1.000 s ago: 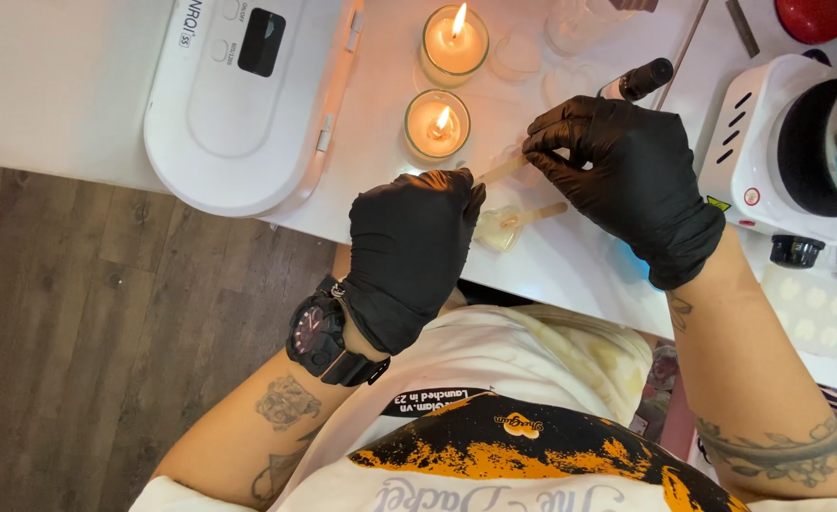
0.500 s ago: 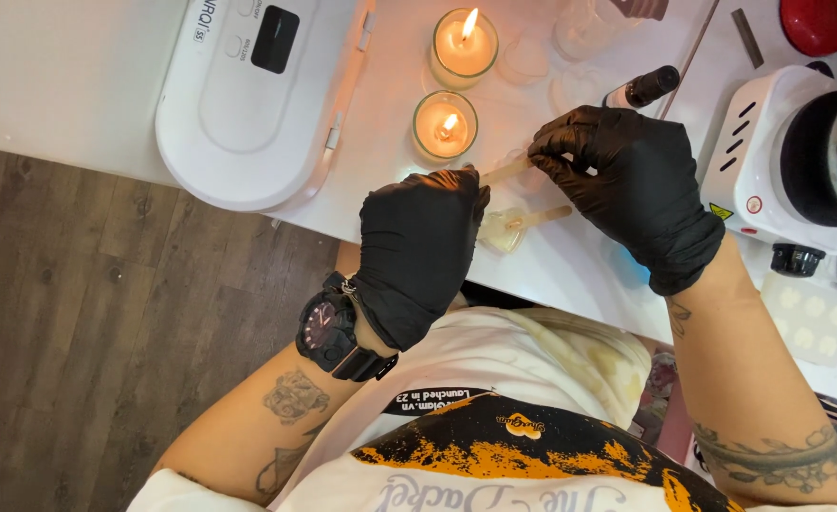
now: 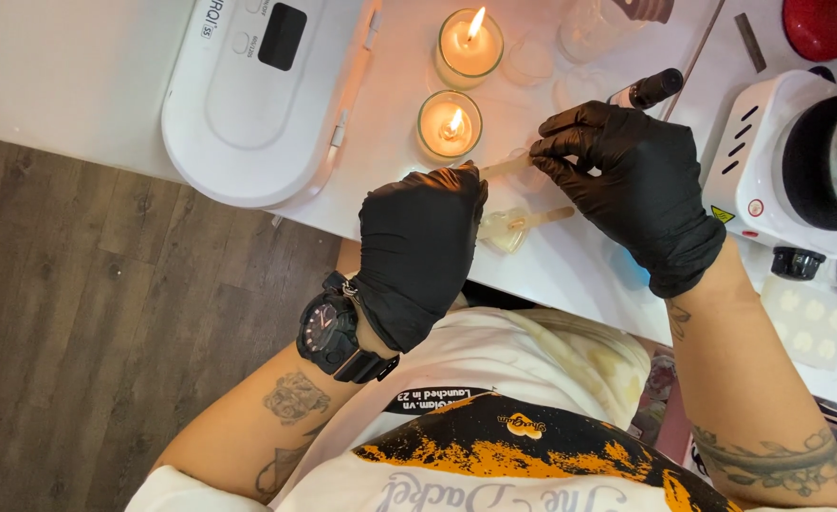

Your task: Preparing and pouring wax into heart-shaped molds to create decorative wax melts.

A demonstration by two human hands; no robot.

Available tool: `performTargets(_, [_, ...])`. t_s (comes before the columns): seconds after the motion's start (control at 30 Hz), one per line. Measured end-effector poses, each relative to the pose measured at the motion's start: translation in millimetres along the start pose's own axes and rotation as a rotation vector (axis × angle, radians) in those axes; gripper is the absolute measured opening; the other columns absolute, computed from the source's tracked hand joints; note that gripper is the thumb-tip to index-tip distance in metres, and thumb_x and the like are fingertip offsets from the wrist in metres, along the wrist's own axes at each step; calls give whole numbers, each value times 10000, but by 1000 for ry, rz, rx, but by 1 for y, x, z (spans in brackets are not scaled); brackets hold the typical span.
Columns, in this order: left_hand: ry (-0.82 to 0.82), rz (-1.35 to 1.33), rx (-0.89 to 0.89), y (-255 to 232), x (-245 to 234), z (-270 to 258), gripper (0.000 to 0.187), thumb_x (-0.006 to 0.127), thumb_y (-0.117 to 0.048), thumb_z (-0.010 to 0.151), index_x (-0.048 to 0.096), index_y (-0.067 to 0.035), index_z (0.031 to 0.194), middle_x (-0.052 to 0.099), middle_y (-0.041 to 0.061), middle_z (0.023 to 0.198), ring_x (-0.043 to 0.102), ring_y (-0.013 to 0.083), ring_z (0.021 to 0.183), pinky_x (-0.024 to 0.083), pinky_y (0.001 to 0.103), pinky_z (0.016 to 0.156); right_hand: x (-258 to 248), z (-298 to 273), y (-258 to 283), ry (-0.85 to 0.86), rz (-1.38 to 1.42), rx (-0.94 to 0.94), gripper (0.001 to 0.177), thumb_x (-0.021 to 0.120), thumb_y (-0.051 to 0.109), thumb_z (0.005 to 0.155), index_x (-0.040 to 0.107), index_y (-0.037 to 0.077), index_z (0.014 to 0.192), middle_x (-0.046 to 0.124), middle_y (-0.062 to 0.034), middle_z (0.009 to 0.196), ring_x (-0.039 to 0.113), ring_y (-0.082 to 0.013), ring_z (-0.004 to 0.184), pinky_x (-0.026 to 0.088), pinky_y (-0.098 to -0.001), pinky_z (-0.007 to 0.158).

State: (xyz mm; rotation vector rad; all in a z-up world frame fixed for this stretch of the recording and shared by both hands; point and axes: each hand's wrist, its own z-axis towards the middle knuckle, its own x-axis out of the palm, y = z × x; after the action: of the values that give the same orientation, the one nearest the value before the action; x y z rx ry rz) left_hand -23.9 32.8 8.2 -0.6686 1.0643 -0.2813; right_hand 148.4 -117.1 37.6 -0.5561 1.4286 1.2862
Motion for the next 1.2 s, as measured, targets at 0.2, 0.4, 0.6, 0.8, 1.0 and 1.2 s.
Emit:
performTargets(0.2, [10,50,2,-5,-5,-2,52,629,-110,923,643,-67,898,634,153,752,650,368,693,481,465,578,2,0,-1,6,23,39,165,831,98,942,763,45,1083,754,-38,1121,724,-169,831,563,-278,747])
performTargets(0.4, [17,190,62,-14,-20,-11,93,646,-141,1001,630,-58,962,574,101,696,608,290,606,443,425,510,1,0,-1,-6,-40,-27,176,844,107,922,773,56,1075,753,-46,1134,723,-226,922,565,-307,811])
performTargets(0.6, [-106,184,90,-20,-48,-29,173,717,-138,980,680,-95,1144,543,63,725,567,258,599,425,404,531,-4,1,1,-9,16,-20,210,847,116,924,766,61,1109,748,-55,1139,713,-202,883,561,-299,793])
performTargets(0.8, [-118,193,9,-14,-68,-47,243,798,-145,960,732,-130,1193,569,38,710,566,226,590,432,374,543,-9,-1,0,-7,48,1,254,856,90,879,764,69,1115,745,-62,1179,670,-161,739,542,-291,722])
performTargets(1.0, [-205,111,-126,-3,-66,-52,339,836,-37,890,776,-122,1213,523,50,635,504,194,545,408,346,546,-16,-8,8,-131,73,171,239,819,22,908,772,79,1135,728,-63,1173,645,-138,735,526,-267,706])
performTargets(1.2, [-152,42,-186,12,-44,-46,311,824,-38,844,797,-131,1139,553,39,620,531,157,531,426,315,537,-17,-27,12,-236,257,497,217,778,43,913,776,98,1123,723,-40,970,665,-98,828,521,-268,749])
